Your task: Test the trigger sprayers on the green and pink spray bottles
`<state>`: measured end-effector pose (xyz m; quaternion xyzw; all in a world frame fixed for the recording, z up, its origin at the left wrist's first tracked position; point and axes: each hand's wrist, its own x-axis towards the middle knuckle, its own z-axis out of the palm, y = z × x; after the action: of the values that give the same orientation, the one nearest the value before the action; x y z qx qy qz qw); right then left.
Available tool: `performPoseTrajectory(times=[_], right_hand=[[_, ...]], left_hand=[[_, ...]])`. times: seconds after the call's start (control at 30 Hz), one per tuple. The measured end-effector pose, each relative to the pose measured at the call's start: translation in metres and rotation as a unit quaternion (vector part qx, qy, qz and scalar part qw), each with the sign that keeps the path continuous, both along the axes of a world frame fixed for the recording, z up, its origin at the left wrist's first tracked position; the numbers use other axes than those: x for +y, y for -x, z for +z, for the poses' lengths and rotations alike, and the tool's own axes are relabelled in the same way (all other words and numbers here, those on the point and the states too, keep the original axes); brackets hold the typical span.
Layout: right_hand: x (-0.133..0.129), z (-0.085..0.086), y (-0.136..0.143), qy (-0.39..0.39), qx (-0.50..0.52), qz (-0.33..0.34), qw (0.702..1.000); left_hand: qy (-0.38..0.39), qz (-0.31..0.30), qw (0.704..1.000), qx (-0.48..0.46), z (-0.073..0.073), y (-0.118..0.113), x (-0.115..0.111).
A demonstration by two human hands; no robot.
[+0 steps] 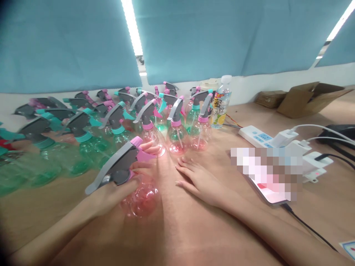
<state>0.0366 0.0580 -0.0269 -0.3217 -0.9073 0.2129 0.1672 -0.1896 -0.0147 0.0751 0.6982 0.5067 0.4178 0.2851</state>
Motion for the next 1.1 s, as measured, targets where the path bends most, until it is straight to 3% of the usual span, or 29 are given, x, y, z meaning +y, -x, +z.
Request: performPoseTrajectory(times=[0.33,0.63,1.1], right_hand=[[0.0,0.001,0.001,-0.005,-0.018,-0.001,1.0],[0.0,0.002,0.001,-0.001,-0.011,-0.002,1.0],[0.0,0.001,0.0,-0.002,-0.002,0.002,1.0]], left_hand=[[0.008,0.0,1.0,-0.004,0.0,-0.001,-0.002],[0.025,0.024,0.998,0.053,0.003,0.0,-0.003],[-0.005,0.014,1.0,0.025,0.013,-0.007,-0.001]])
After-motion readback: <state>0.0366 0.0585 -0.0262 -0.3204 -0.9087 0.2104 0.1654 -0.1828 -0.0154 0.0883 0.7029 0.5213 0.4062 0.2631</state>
